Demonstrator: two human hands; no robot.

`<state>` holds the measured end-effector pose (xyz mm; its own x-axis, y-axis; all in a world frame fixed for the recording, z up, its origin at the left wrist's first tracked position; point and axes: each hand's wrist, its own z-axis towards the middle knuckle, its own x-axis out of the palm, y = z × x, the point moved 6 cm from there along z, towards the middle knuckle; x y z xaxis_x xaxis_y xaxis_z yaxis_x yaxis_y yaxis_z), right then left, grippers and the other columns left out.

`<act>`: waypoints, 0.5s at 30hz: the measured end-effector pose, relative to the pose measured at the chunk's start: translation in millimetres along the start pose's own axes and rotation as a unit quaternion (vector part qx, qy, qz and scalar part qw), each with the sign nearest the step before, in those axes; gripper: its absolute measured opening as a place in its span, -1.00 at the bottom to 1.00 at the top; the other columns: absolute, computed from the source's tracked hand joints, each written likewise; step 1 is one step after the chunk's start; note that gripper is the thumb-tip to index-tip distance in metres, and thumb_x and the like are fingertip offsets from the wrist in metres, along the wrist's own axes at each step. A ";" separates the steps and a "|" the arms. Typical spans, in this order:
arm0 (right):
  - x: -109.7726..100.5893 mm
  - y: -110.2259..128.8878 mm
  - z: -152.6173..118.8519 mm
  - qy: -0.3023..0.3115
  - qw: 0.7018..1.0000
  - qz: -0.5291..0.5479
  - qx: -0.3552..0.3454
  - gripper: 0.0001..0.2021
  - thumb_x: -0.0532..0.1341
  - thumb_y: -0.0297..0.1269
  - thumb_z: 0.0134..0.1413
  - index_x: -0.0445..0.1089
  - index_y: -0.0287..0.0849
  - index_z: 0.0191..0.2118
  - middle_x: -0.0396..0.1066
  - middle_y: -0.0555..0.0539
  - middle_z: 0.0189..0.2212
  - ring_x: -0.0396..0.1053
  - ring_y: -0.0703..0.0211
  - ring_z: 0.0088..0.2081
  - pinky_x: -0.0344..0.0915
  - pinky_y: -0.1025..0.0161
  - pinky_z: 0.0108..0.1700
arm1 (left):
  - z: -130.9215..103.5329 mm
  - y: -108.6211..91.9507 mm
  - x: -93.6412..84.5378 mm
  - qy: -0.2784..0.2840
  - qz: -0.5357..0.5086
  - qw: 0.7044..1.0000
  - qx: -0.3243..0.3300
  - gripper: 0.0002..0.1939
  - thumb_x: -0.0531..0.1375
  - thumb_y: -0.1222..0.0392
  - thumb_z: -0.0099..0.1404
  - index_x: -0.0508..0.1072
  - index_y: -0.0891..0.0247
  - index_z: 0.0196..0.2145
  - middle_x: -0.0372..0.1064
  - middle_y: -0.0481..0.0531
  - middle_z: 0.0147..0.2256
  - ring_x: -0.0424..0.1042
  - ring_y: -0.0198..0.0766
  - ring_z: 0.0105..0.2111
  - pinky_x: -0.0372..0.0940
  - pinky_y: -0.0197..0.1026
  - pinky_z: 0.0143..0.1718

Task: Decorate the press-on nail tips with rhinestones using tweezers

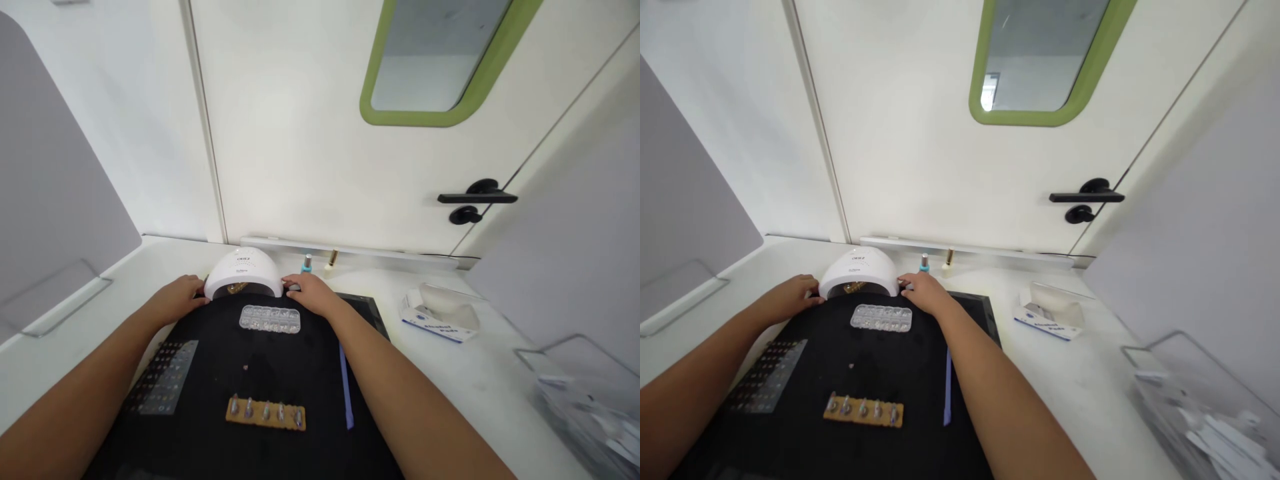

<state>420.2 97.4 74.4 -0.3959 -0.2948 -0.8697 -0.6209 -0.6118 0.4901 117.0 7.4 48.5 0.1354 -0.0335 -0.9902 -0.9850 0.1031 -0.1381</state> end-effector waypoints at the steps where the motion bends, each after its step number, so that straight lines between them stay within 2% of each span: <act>1: -0.2 0.3 -0.6 0.000 1.000 0.001 0.000 -0.67 0.25 -0.16 0.37 0.41 -0.19 0.14 0.44 -0.18 0.11 0.47 0.01 0.05 0.49 -0.06 0.09 | -0.6 -0.8 -0.6 -0.002 -0.001 1.000 0.000 -0.70 0.23 0.06 0.48 0.48 0.28 0.05 0.47 0.14 0.04 0.51 -0.10 -0.03 0.48 0.06 0.02; 8: -2.7 -3.4 -0.4 0.000 1.000 0.015 0.007 -0.67 0.25 -0.16 0.37 0.41 -0.19 0.14 0.44 -0.18 0.11 0.47 0.01 0.05 0.49 -0.06 0.09 | -2.7 -4.2 -3.2 -0.008 -0.008 1.000 -0.003 -0.69 0.22 0.05 0.48 0.48 0.28 0.05 0.48 0.14 0.02 0.52 -0.11 -0.04 0.48 0.06 0.00; 15: -4.4 -8.1 0.3 -0.003 1.000 0.028 0.013 -0.67 0.25 -0.16 0.37 0.41 -0.19 0.14 0.44 -0.18 0.10 0.48 0.01 0.04 0.50 -0.05 0.08 | -0.4 0.9 -0.4 -0.005 -0.017 1.000 0.001 -0.69 0.23 0.04 0.48 0.48 0.28 0.06 0.47 0.14 0.03 0.51 -0.10 -0.04 0.48 0.06 0.01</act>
<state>426.8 103.9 74.2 -0.4340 -0.3240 -0.8406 -0.6149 -0.5753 0.5393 116.0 7.1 48.7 0.1692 -0.0266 -0.9852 -0.9797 0.1043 -0.1711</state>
